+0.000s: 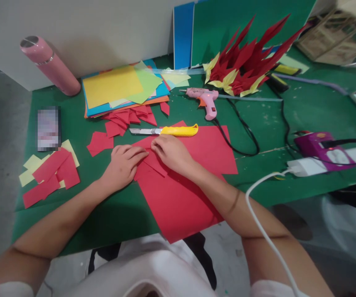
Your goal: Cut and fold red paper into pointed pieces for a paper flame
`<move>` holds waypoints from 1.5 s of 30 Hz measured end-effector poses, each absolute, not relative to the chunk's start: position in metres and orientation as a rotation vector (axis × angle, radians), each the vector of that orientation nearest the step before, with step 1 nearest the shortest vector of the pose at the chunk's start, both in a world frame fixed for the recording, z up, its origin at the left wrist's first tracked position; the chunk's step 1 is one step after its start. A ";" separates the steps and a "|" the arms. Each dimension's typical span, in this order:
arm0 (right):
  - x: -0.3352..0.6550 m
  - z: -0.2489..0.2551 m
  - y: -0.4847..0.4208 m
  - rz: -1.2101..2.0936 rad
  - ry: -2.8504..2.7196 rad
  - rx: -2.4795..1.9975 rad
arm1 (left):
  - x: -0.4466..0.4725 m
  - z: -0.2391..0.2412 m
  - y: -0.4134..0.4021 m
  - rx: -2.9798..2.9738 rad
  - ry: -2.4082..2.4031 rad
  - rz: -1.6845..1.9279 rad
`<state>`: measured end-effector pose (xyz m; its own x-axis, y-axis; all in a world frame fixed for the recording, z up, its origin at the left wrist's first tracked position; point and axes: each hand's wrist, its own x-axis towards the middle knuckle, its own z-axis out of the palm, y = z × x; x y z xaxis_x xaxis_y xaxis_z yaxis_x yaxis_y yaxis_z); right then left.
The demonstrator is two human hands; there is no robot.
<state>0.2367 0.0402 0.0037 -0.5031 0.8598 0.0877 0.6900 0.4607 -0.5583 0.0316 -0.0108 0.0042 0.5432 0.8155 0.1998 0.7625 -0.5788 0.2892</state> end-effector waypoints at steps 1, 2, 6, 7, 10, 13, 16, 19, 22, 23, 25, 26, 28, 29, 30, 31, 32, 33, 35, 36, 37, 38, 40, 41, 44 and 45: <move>0.236 0.003 0.040 0.652 -2.355 -1.308 | 0.032 0.004 -0.012 2.610 1.353 0.462; 0.236 0.004 0.040 0.648 -2.350 -1.307 | 0.032 0.004 -0.012 2.609 1.360 0.456; 0.236 0.007 0.038 0.670 -2.302 -1.311 | 0.033 0.002 -0.015 2.590 1.392 0.427; 0.237 0.007 0.038 0.682 -2.292 -1.310 | 0.033 0.002 -0.015 2.586 1.397 0.419; 0.237 0.008 0.037 0.689 -2.287 -1.306 | 0.033 0.002 -0.015 2.583 1.402 0.399; 0.236 0.006 0.036 0.631 -2.310 -1.284 | 0.033 0.003 -0.015 2.577 1.406 0.393; 0.237 0.003 0.037 0.525 -2.374 -1.200 | 0.034 0.004 -0.015 2.557 1.420 0.398; 0.238 0.000 0.038 0.441 -2.459 -1.097 | 0.034 0.004 -0.015 2.546 1.427 0.408; 0.240 -0.001 0.037 0.356 -2.559 -1.037 | 0.033 0.004 -0.014 2.540 1.425 0.424; 0.240 -0.001 0.036 0.307 -2.595 -1.027 | 0.033 0.005 -0.014 2.539 1.418 0.430; 0.241 -0.001 0.033 0.178 -2.659 -1.015 | 0.032 0.005 -0.014 2.537 1.407 0.437; 0.241 0.000 0.032 0.111 -2.684 -1.006 | 0.032 0.006 -0.014 2.536 1.407 0.439; 0.241 0.000 0.029 0.008 -2.720 -0.988 | 0.032 0.007 -0.014 2.535 1.417 0.436; 0.241 0.000 0.028 -0.019 -2.733 -0.982 | 0.032 0.007 -0.014 2.537 1.419 0.433; 0.241 0.000 0.027 -0.030 -2.743 -0.979 | 0.033 0.008 -0.014 2.538 1.420 0.431; 0.241 0.001 0.027 -0.030 -2.751 -0.980 | 0.033 0.008 -0.014 2.536 1.421 0.430; 0.241 0.002 0.026 -0.023 -2.755 -0.983 | 0.033 0.008 -0.014 2.529 1.425 0.433; 0.242 0.003 0.026 -0.014 -2.758 -0.983 | 0.034 0.008 -0.014 2.521 1.426 0.438; 0.242 0.006 0.025 -0.003 -2.764 -0.973 | 0.034 0.009 -0.014 2.505 1.425 0.449; 0.242 0.007 0.025 -0.003 -2.771 -0.966 | 0.034 0.009 -0.014 2.501 1.423 0.453; 0.242 0.008 0.024 -0.009 -2.782 -0.957 | 0.034 0.009 -0.014 2.501 1.420 0.454; 0.242 0.009 0.024 -0.022 -2.797 -0.946 | 0.034 0.009 -0.014 2.504 1.418 0.455; 0.243 0.010 0.023 -0.060 -2.829 -0.926 | 0.033 0.009 -0.014 2.516 1.417 0.456; 0.243 0.011 0.023 -0.074 -2.841 -0.917 | 0.033 0.009 -0.014 2.524 1.416 0.455; 0.243 0.012 0.023 -0.071 -2.839 -0.917 | 0.033 0.008 -0.015 2.545 1.422 0.443; 0.243 0.012 0.022 -0.060 -2.832 -0.917 | 0.033 0.007 -0.015 2.550 1.427 0.438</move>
